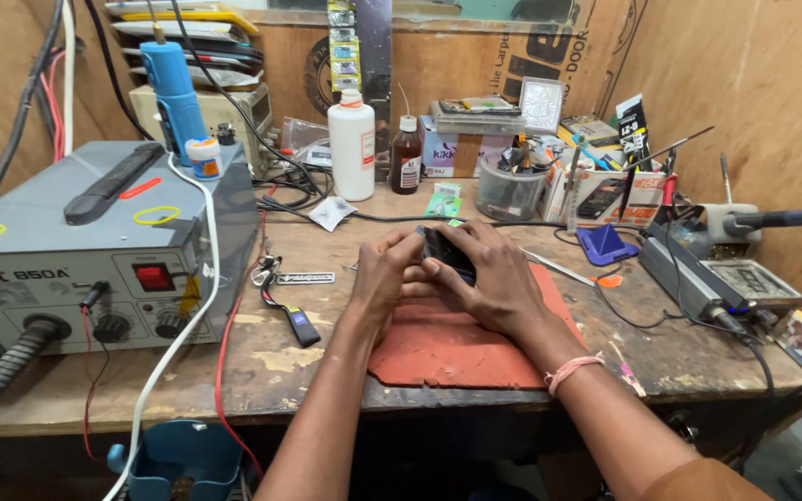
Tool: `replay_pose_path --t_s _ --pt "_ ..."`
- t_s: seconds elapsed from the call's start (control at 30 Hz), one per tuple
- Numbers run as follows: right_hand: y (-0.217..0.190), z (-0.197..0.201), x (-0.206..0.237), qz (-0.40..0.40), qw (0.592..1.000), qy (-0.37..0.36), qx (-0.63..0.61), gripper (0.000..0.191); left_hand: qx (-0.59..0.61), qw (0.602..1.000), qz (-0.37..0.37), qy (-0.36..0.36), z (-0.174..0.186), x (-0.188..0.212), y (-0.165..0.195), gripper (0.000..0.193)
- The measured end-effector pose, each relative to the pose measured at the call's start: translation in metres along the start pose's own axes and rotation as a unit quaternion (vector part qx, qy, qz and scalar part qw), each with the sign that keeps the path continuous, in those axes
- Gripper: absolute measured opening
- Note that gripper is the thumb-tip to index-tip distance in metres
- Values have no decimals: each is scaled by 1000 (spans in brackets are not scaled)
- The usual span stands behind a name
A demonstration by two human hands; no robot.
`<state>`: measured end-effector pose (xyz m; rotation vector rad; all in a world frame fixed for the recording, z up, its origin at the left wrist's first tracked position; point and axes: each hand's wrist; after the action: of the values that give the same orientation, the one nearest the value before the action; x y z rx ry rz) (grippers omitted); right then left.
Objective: The person disassembles a smartphone by prying open the back cover and then uses a screwdriver to remove screws from the internal components. The back cover is set aside, and the internal circuit board is exposed.
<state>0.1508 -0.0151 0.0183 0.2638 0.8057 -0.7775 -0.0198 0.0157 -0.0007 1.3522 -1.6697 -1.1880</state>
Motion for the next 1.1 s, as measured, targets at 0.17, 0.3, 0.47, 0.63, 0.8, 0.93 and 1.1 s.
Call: replay_pose_path --t_s 0.17,0.3,0.47,0.63,0.8,0.93,1.1 --pt "2 -1 1 -8 1000 -12 -7 61 10 1000 -5 -16 3 1 0 35" --pt "3 -2 1 5 1000 -11 -8 63 16 999 -7 -28 5 2 1 36" --pt "4 -2 1 12 1000 -14 7 64 9 999 -26 -25 5 2 1 40" --pt "3 -3 2 25 999 -19 16 61 -11 1000 -26 6 4 3 1 42" --pt "3 -2 2 38 999 -22 19 60 -18 999 -39 20 5 3 1 39" --pt "3 -2 3 50 998 -16 25 60 -2 999 -42 10 7 3 0 36" --pt "1 0 3 56 998 -19 29 60 3 999 -42 16 8 3 -1 34"
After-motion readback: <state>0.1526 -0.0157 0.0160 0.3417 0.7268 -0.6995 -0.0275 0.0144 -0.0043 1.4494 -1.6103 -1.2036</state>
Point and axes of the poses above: each hand's wrist, its own x-axis away from the middle knuckle, its own z-axis out of the back of the hand, y = z × x, and after that the axes turned 8 degrees about z, right-handed
